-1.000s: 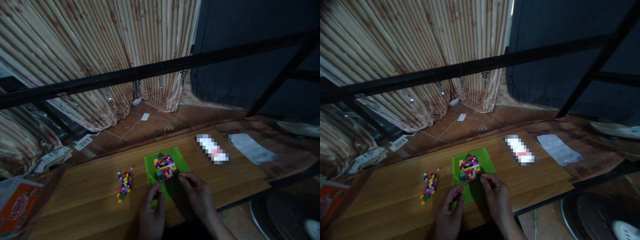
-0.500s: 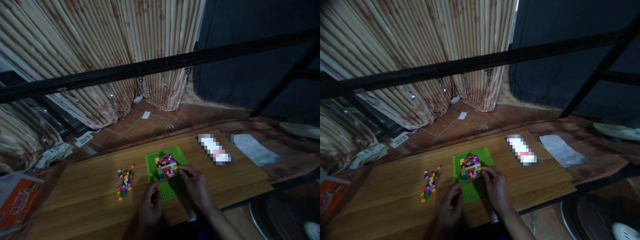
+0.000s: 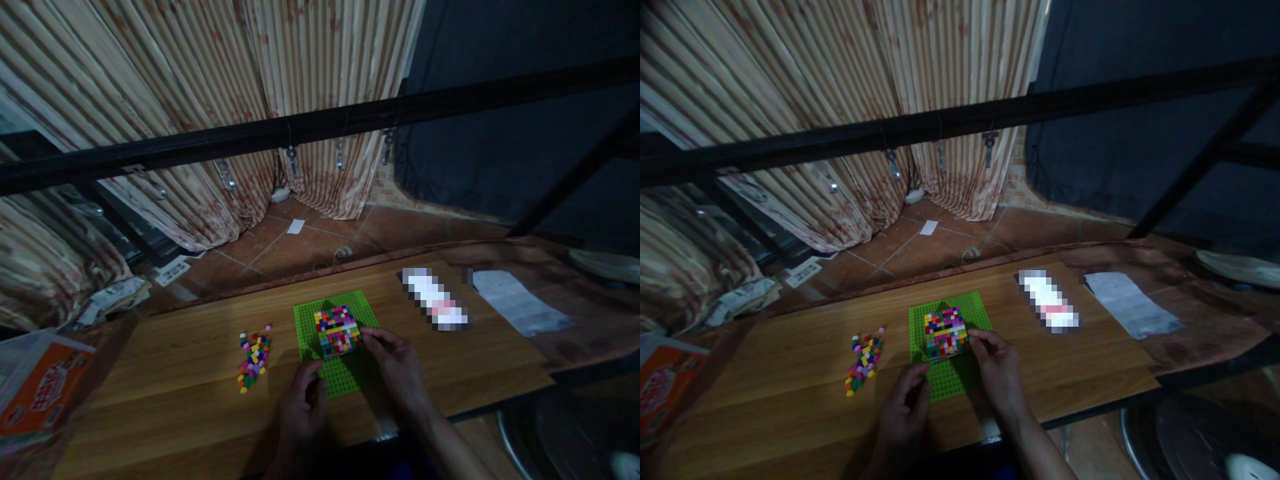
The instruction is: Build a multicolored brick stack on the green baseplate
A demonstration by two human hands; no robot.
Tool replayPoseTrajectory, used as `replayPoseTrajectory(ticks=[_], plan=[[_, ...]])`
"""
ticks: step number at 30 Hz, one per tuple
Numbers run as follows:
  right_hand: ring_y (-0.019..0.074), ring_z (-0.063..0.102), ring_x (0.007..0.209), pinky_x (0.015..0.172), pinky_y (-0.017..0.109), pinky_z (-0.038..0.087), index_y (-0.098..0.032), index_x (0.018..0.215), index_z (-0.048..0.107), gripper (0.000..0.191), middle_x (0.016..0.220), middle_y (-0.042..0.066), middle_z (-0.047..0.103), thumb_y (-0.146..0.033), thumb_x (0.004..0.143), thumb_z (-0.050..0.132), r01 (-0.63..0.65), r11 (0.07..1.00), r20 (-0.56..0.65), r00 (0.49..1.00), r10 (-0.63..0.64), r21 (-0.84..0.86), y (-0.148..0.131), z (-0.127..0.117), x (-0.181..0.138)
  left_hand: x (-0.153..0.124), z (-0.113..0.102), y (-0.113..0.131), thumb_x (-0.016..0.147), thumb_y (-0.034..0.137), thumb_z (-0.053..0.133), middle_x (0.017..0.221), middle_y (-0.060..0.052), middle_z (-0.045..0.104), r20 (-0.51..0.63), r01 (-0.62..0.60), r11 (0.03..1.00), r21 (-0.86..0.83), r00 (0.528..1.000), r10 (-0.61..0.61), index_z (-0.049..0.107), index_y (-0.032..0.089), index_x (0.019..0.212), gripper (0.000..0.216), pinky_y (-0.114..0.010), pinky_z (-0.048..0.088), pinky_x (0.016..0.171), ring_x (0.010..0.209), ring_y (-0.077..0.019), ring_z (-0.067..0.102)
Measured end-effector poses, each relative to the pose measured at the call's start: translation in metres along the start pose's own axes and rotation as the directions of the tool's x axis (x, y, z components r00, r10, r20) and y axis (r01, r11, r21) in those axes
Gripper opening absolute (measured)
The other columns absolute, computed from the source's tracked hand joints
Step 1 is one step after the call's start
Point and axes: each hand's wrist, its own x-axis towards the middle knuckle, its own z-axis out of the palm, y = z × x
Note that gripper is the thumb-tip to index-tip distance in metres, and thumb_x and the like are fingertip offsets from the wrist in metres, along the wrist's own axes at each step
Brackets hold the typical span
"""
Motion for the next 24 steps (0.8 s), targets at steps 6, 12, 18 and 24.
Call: replayPoseTrajectory(ticks=[6,12,18,24], plan=[[0.0213,0.069,0.074,0.068,0.033,0.054,-0.019,0.080,0.076,0.030,0.079,0.006,0.076,-0.043,0.063,0.078,-0.024,1.000,-0.006,1.000,0.024,0.011,-0.0024,0.0022,0.0017,-0.0011,0.0004,-0.0050,0.082,0.026,0.052,0.093,-0.006,0.071,0.011,0.002,1.000,0.000,1.000,-0.002,0.067,0.020,0.104,0.027,-0.029,0.055,0.073,0.079,-0.0188,0.068],[0.0204,0.068,0.071,0.066,0.031,0.053,-0.018,0.077,0.075,0.030,0.075,0.005,0.075,-0.042,0.060,0.079,-0.034,0.999,-0.019,0.999,0.035,0.023,-0.0041,0.0033,0.0027,-0.0020,-0.0005,-0.0066,0.081,0.026,0.051,0.098,-0.007,0.070,0.076,0.023,0.997,0.072,0.997,-0.028,0.060,0.020,0.123,0.044,-0.032,0.055,0.077,0.079,-0.0185,0.066],[0.0185,0.066,0.067,0.064,0.029,0.051,-0.019,0.074,0.075,0.029,0.073,0.005,0.075,-0.040,0.056,0.081,-0.060,0.996,-0.012,0.998,0.061,0.065,-0.0052,0.0048,0.0028,-0.0007,-0.0013,-0.0064,0.081,0.022,0.050,0.099,-0.008,0.069,0.131,0.001,0.995,0.095,0.991,-0.014,0.057,0.019,0.129,0.049,-0.034,0.054,0.078,0.079,-0.0188,0.064],[0.0197,0.067,0.068,0.065,0.031,0.052,-0.018,0.077,0.076,0.031,0.074,0.005,0.075,-0.042,0.058,0.081,-0.063,0.997,0.016,0.998,0.063,0.043,0.0006,0.0026,0.0049,-0.0017,-0.0029,-0.0052,0.082,0.021,0.052,0.099,-0.009,0.069,0.133,-0.006,0.999,0.045,0.991,0.000,0.058,0.019,0.128,0.047,-0.032,0.054,0.077,0.081,-0.0197,0.065]])
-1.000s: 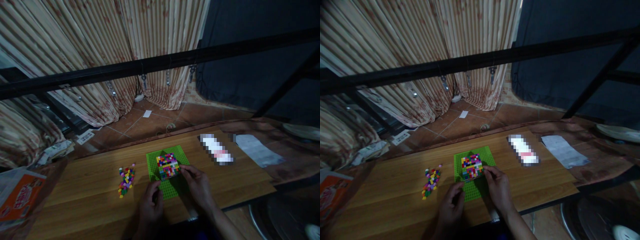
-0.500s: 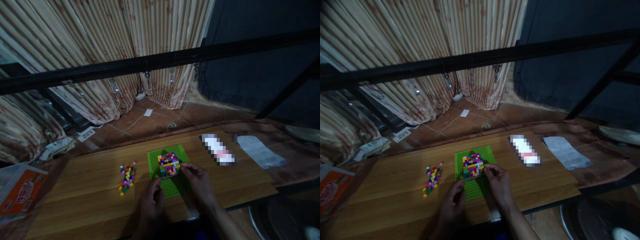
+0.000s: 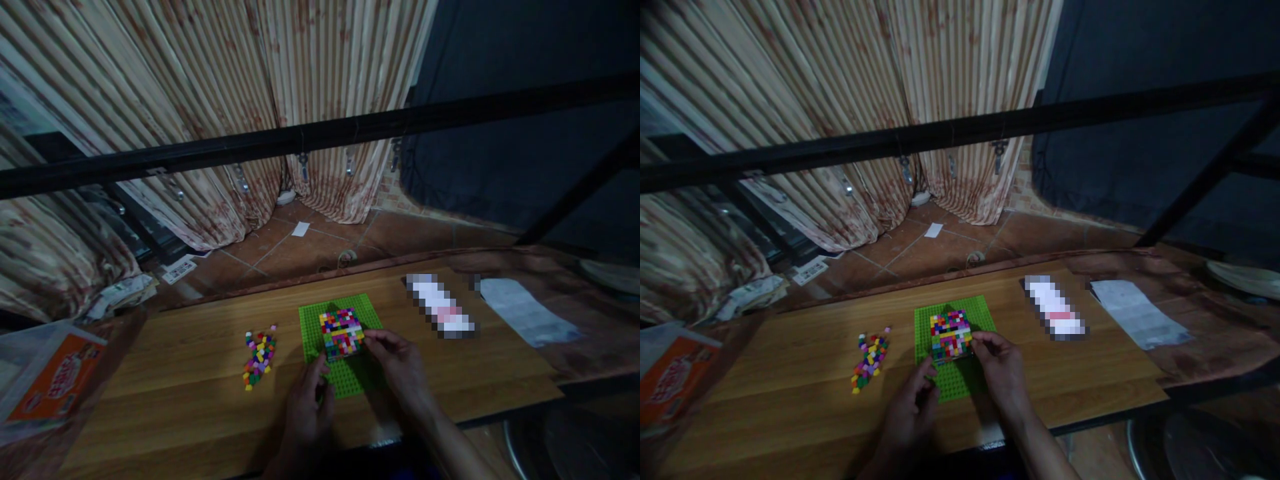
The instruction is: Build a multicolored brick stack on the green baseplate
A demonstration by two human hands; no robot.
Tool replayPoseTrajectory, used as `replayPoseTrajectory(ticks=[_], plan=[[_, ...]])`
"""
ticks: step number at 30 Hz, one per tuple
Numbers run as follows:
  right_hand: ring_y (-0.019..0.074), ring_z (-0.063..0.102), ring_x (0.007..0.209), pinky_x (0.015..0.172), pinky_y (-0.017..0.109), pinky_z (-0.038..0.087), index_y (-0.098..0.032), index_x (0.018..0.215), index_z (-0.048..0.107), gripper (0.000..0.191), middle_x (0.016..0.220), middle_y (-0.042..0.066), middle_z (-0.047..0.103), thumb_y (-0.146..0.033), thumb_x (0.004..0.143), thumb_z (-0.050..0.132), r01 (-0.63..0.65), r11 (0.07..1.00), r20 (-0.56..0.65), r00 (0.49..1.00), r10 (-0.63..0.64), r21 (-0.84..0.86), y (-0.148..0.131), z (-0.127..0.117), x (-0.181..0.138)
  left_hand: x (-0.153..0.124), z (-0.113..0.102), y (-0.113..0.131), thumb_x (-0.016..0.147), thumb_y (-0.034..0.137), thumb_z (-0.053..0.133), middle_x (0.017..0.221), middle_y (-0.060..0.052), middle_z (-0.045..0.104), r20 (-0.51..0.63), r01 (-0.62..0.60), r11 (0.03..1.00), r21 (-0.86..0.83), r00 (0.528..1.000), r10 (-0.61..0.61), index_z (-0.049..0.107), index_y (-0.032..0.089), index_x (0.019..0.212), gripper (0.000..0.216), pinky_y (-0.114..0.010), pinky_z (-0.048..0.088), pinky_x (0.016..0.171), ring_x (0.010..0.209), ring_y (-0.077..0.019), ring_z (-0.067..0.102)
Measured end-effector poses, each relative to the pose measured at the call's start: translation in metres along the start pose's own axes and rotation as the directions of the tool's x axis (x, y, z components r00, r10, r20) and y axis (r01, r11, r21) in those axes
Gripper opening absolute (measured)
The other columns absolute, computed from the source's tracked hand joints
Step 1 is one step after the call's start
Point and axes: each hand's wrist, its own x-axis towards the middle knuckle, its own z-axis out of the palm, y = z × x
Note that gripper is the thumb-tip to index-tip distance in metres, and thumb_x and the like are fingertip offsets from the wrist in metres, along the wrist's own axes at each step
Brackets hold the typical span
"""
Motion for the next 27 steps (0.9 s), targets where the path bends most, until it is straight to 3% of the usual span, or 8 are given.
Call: replayPoseTrajectory(ticks=[4,8,11,15,19,23,25,27], plan=[[0.0202,0.068,0.077,0.071,0.030,0.052,-0.019,0.083,0.076,0.033,0.082,0.005,0.076,-0.043,0.060,0.080,-0.004,1.000,-0.006,1.000,0.004,0.001,0.004,-0.005,-0.002,0.009,-0.018,0.003,0.086,0.022,0.050,0.105,-0.010,0.068,0.026,-0.022,0.999,0.044,0.999,0.021,0.060,0.021,0.123,0.038,-0.032,0.055,0.077,0.089,-0.0210,0.066],[0.0211,0.068,0.081,0.073,0.030,0.052,-0.019,0.083,0.076,0.036,0.084,0.006,0.076,-0.047,0.061,0.078,-0.027,0.999,-0.088,0.996,0.023,-0.041,0.006,-0.013,-0.007,0.039,-0.051,0.004,0.088,0.018,0.046,0.114,-0.011,0.066,-0.147,-0.044,0.956,0.291,0.985,0.090,0.062,0.019,0.117,0.033,-0.036,0.052,0.085,0.101,-0.0232,0.063],[0.0223,0.068,0.081,0.073,0.031,0.052,-0.018,0.083,0.075,0.037,0.085,0.006,0.076,-0.049,0.061,0.077,-0.032,0.997,-0.104,0.994,0.024,-0.074,0.010,-0.018,-0.010,0.069,-0.074,0.003,0.089,0.016,0.045,0.109,-0.014,0.066,-0.166,-0.019,0.806,0.591,0.975,0.145,0.063,0.014,0.113,0.030,-0.038,0.050,0.086,0.098,-0.0255,0.063],[0.0233,0.068,0.081,0.074,0.032,0.052,-0.018,0.082,0.075,0.039,0.086,0.007,0.076,-0.051,0.062,0.077,-0.024,0.994,-0.087,0.996,0.015,-0.103,0.017,-0.024,-0.013,0.098,-0.086,0.001,0.084,0.012,0.052,0.094,-0.012,0.070,-0.015,-0.059,0.625,0.778,0.994,0.112,0.069,0.016,0.093,0.019,-0.037,0.047,0.084,0.090,-0.0274,0.063],[0.0234,0.068,0.082,0.074,0.032,0.052,-0.018,0.083,0.075,0.039,0.085,0.007,0.075,-0.053,0.066,0.074,-0.010,0.989,-0.065,0.998,0.001,-0.147,0.018,-0.028,-0.017,0.106,-0.086,0.000,0.081,0.006,0.052,0.084,-0.009,0.071,0.014,-0.074,0.637,0.768,0.995,0.099,0.069,0.018,0.079,0.021,-0.036,0.046,0.080,0.084,-0.0262,0.064],[0.0230,0.068,0.083,0.075,0.032,0.052,-0.019,0.083,0.074,0.037,0.087,0.008,0.075,-0.052,0.068,0.073,0.015,0.992,-0.057,0.998,-0.022,-0.126,0.016,-0.028,-0.018,0.095,-0.082,0.007,0.085,0.008,0.047,0.090,-0.010,0.072,0.010,-0.083,0.678,0.730,0.994,0.111,0.068,0.016,0.087,0.023,-0.036,0.048,0.080,0.086,-0.0254,0.066],[0.0226,0.068,0.082,0.075,0.032,0.052,-0.019,0.084,0.074,0.036,0.087,0.008,0.075,-0.051,0.069,0.073,0.033,0.992,-0.055,0.998,-0.040,-0.121,0.015,-0.027,-0.020,0.081,-0.075,0.014,0.086,0.011,0.047,0.092,-0.007,0.072,-0.005,-0.084,0.755,0.650,0.993,0.115,0.068,0.018,0.091,0.023,-0.032,0.050,0.079,0.086,-0.0219,0.067],[0.0220,0.068,0.082,0.075,0.032,0.053,-0.019,0.086,0.074,0.034,0.088,0.008,0.074,-0.050,0.072,0.071,0.072,0.987,-0.037,0.996,-0.078,-0.140,0.013,-0.022,-0.026,0.064,-0.066,0.021,0.086,0.016,0.050,0.091,-0.006,0.073,-0.029,-0.060,0.933,0.355,0.997,0.075,0.069,0.019,0.092,0.021,-0.030,0.052,0.078,0.086,-0.0202,0.068]])
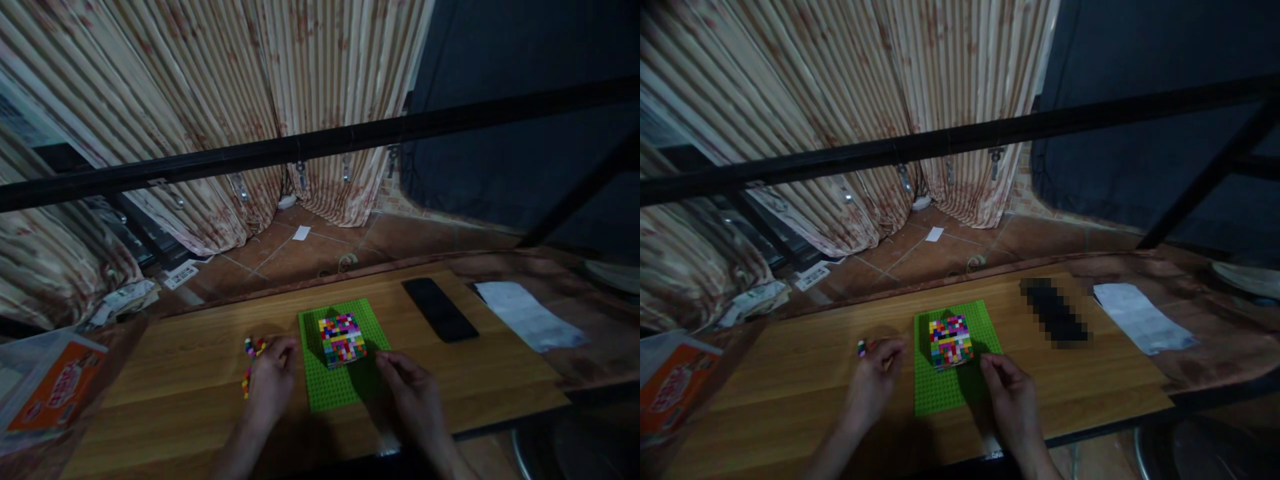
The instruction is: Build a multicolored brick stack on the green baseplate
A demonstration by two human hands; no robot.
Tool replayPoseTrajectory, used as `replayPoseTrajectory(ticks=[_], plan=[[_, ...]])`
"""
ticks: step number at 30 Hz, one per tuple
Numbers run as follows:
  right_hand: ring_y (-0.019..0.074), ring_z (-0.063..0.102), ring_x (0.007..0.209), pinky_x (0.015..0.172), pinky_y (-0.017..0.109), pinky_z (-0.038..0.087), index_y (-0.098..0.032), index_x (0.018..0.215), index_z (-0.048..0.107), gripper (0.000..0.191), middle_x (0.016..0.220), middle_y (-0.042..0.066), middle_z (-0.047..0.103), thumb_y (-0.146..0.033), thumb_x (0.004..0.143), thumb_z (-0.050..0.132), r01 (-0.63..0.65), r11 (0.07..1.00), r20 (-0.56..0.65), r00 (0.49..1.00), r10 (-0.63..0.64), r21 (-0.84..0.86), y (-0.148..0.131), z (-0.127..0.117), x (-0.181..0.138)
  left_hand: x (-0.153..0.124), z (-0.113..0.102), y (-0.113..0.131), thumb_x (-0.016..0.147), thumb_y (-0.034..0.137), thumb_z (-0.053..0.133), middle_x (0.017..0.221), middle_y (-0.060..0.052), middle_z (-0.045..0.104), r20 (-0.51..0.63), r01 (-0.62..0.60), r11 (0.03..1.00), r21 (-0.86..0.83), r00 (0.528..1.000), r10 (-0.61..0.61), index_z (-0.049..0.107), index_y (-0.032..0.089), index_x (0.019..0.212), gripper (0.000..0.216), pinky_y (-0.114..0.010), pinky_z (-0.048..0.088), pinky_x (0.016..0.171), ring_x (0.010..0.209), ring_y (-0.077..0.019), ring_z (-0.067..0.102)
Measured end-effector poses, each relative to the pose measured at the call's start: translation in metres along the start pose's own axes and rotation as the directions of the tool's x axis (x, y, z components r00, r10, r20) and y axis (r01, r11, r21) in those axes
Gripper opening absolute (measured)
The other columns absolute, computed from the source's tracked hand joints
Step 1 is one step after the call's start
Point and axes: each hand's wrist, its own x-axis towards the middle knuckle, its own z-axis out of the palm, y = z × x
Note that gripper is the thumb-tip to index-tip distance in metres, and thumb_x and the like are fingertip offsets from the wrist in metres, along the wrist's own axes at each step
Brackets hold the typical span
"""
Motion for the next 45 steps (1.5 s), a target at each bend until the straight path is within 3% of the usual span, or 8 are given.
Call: replayPoseTrajectory(ticks=[3,6,11,16,20,26,36,45], plan=[[0.0206,0.067,0.082,0.074,0.030,0.053,-0.019,0.087,0.074,0.029,0.087,0.008,0.072,-0.046,0.079,0.067,0.091,0.995,0.063,0.994,-0.088,-0.046,-0.005,0.009,-0.014,-0.026,0.013,0.016,0.081,0.028,0.060,0.086,-0.004,0.074,0.091,0.161,0.903,-0.398,0.987,-0.136,0.071,0.021,0.092,0.017,-0.030,0.054,0.073,0.082,-0.0204,0.069],[0.0187,0.066,0.082,0.072,0.027,0.053,-0.021,0.090,0.074,0.021,0.086,0.006,0.070,-0.038,0.083,0.064,0.164,0.984,0.193,0.970,-0.148,-0.068,-0.010,0.020,-0.030,-0.044,0.026,0.027,0.073,0.034,0.070,0.085,-0.005,0.074,0.299,0.360,0.673,-0.646,0.931,-0.211,0.072,0.019,0.091,0.023,-0.031,0.055,0.074,0.079,-0.0211,0.070],[0.0181,0.066,0.087,0.075,0.026,0.053,-0.024,0.095,0.073,0.017,0.091,0.005,0.069,-0.031,0.085,0.061,0.243,0.968,0.391,0.898,-0.201,-0.061,-0.012,0.026,-0.043,-0.054,0.040,0.034,0.058,0.036,0.084,0.080,-0.004,0.074,0.475,0.571,0.321,-0.756,0.815,-0.332,0.074,0.019,0.088,0.036,-0.026,0.052,0.067,0.073,-0.0174,0.068],[0.0169,0.066,0.084,0.074,0.025,0.053,-0.024,0.089,0.073,0.015,0.087,0.004,0.068,-0.029,0.087,0.059,0.275,0.959,0.362,0.903,-0.232,-0.072,-0.014,0.024,-0.043,-0.055,0.049,0.033,0.047,0.036,0.091,0.080,-0.005,0.074,0.587,0.660,0.122,-0.742,0.726,-0.358,0.075,0.018,0.084,0.044,-0.026,0.051,0.068,0.072,-0.0168,0.067],[0.0152,0.066,0.080,0.072,0.024,0.052,-0.024,0.087,0.073,0.016,0.084,0.003,0.065,-0.028,0.088,0.058,0.300,0.949,0.341,0.906,-0.252,-0.096,-0.017,0.023,-0.043,-0.058,0.059,0.027,0.051,0.044,0.089,0.075,-0.005,0.073,0.591,0.653,0.129,-0.746,0.739,-0.323,0.075,0.017,0.085,0.046,-0.026,0.051,0.066,0.067,-0.0158,0.066],[0.0154,0.066,0.083,0.074,0.024,0.052,-0.025,0.094,0.073,0.018,0.089,0.004,0.067,-0.025,0.090,0.056,0.370,0.913,0.362,0.886,-0.291,-0.174,-0.017,0.019,-0.042,-0.057,0.062,0.020,0.054,0.047,0.086,0.084,-0.008,0.074,0.571,0.635,0.239,-0.735,0.769,-0.288,0.075,0.016,0.090,0.049,-0.029,0.052,0.070,0.076,-0.0201,0.068],[0.0153,0.065,0.077,0.070,0.024,0.052,-0.024,0.089,0.073,0.018,0.083,0.003,0.066,-0.028,0.091,0.055,0.336,0.920,0.354,0.901,-0.251,-0.203,-0.022,0.017,-0.041,-0.054,0.047,0.047,0.053,0.047,0.085,0.082,-0.007,0.074,0.546,0.630,0.265,-0.730,0.771,-0.327,0.074,0.016,0.087,0.047,-0.029,0.053,0.070,0.073,-0.0184,0.068],[0.0178,0.067,0.079,0.071,0.027,0.053,-0.023,0.090,0.072,0.020,0.086,0.005,0.069,-0.034,0.091,0.055,0.398,0.858,0.201,0.915,-0.349,-0.324,-0.018,0.007,-0.012,-0.056,0.047,0.034,0.058,0.049,0.079,0.077,-0.006,0.073,0.359,0.545,0.504,-0.670,0.832,-0.423,0.072,0.016,0.087,0.045,-0.031,0.054,0.070,0.081,-0.0239,0.068]])
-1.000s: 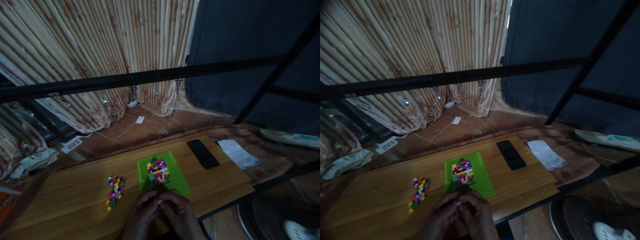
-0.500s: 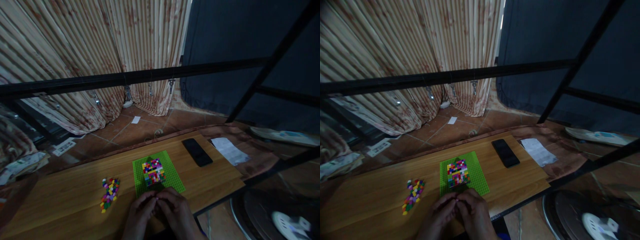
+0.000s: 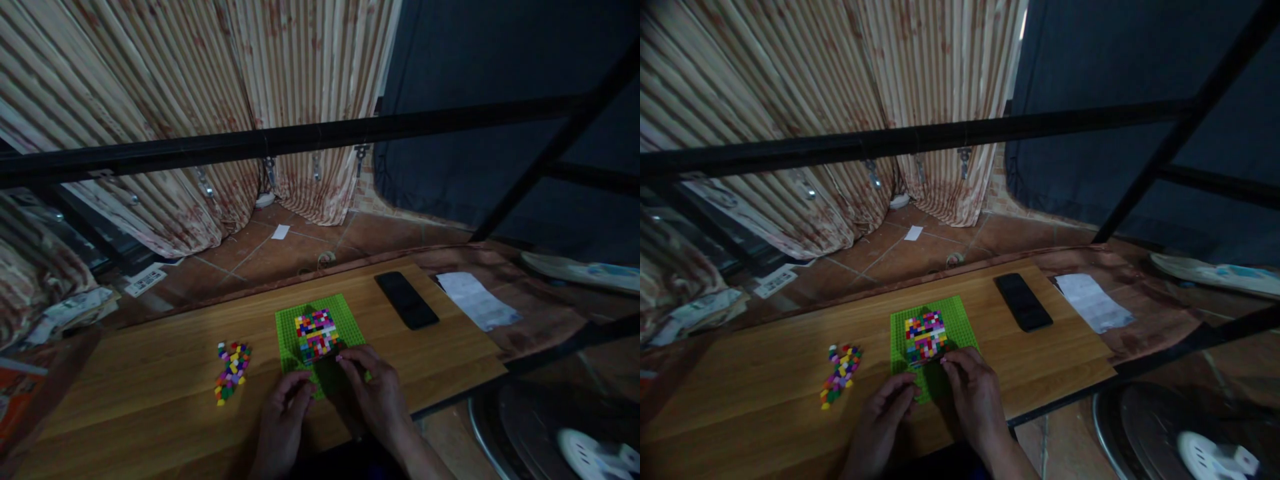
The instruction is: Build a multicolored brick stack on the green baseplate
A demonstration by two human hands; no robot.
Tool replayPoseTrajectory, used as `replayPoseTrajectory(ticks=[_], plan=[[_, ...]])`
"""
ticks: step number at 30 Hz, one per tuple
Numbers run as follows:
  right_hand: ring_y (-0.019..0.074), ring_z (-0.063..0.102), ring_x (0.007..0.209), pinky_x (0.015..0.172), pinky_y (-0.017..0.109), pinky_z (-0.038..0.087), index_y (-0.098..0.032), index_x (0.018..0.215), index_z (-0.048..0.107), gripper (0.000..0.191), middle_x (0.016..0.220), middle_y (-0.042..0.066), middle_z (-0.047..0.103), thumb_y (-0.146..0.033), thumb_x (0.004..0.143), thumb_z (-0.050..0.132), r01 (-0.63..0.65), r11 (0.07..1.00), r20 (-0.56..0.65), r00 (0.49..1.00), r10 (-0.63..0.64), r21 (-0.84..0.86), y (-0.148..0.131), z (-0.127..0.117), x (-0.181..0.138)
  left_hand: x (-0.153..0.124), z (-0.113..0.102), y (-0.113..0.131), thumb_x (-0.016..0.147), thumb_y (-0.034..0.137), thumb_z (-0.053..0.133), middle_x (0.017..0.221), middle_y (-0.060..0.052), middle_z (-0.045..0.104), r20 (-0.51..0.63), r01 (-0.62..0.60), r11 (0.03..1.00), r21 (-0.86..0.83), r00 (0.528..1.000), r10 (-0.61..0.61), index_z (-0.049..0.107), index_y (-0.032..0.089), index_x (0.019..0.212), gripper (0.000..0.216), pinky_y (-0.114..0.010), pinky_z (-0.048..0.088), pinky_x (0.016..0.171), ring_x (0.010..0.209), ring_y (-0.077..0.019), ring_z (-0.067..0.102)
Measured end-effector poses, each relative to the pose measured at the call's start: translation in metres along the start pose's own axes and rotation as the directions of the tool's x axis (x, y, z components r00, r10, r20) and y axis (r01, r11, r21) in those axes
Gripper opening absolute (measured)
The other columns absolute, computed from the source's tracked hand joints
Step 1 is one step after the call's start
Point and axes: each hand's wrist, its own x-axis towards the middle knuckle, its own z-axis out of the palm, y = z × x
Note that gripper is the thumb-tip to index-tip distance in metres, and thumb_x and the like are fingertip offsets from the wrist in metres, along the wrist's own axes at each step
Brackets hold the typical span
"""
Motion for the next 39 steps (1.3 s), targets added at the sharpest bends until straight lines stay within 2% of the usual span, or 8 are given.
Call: replayPoseTrajectory(ticks=[6,11,19,25,30,39], plan=[[0.0181,0.066,0.080,0.072,0.028,0.053,-0.022,0.090,0.071,0.019,0.086,0.005,0.069,-0.033,0.092,0.055,0.052,0.997,-0.042,0.998,-0.054,-0.049,0.002,0.000,0.009,0.005,-0.004,-0.002,0.068,0.047,0.072,0.084,-0.007,0.072,0.007,-0.126,0.985,0.119,0.992,0.126,0.071,0.017,0.092,0.039,-0.033,0.053,0.075,0.086,-0.0245,0.067],[0.0188,0.066,0.081,0.073,0.030,0.053,-0.023,0.090,0.071,0.020,0.087,0.006,0.069,-0.034,0.092,0.054,0.062,0.995,-0.030,0.997,-0.065,-0.078,0.006,0.002,0.012,0.010,-0.007,-0.004,0.069,0.048,0.069,0.083,-0.007,0.073,0.025,-0.155,0.972,0.175,0.988,0.153,0.070,0.018,0.092,0.038,-0.034,0.053,0.076,0.083,-0.0241,0.068],[0.0183,0.066,0.079,0.070,0.029,0.052,-0.023,0.091,0.071,0.018,0.087,0.005,0.069,-0.030,0.091,0.054,0.058,0.997,-0.012,0.998,-0.059,-0.052,0.005,0.005,0.018,0.014,-0.009,-0.011,0.075,0.039,0.062,0.086,-0.006,0.073,0.052,-0.201,0.938,0.282,0.980,0.195,0.069,0.019,0.095,0.029,-0.035,0.053,0.080,0.086,-0.0237,0.068],[0.0195,0.067,0.082,0.073,0.030,0.052,-0.022,0.092,0.071,0.018,0.088,0.006,0.071,-0.030,0.090,0.055,0.021,0.998,-0.026,0.999,-0.023,-0.058,-0.001,0.005,0.019,0.014,-0.010,-0.015,0.078,0.036,0.059,0.089,-0.007,0.073,0.087,-0.228,0.922,0.313,0.973,0.212,0.068,0.020,0.097,0.027,-0.035,0.052,0.082,0.088,-0.0236,0.068],[0.0191,0.068,0.080,0.073,0.029,0.052,-0.021,0.094,0.071,0.020,0.089,0.006,0.072,-0.032,0.089,0.055,-0.013,0.999,-0.045,0.999,0.010,-0.049,-0.001,0.004,0.019,0.013,-0.009,-0.012,0.077,0.036,0.059,0.086,-0.006,0.073,0.064,-0.202,0.936,0.289,0.979,0.191,0.067,0.019,0.096,0.027,-0.035,0.052,0.079,0.084,-0.0233,0.068],[0.0222,0.070,0.078,0.072,0.033,0.054,-0.019,0.092,0.071,0.025,0.087,0.007,0.074,-0.040,0.082,0.063,-0.184,0.978,-0.081,0.978,0.192,0.097,0.003,0.011,0.023,0.013,-0.008,-0.014,0.078,0.036,0.058,0.084,-0.006,0.071,0.062,-0.186,0.940,0.285,0.983,0.175,0.059,0.016,0.110,0.039,-0.035,0.051,0.076,0.081,-0.0228,0.067]])
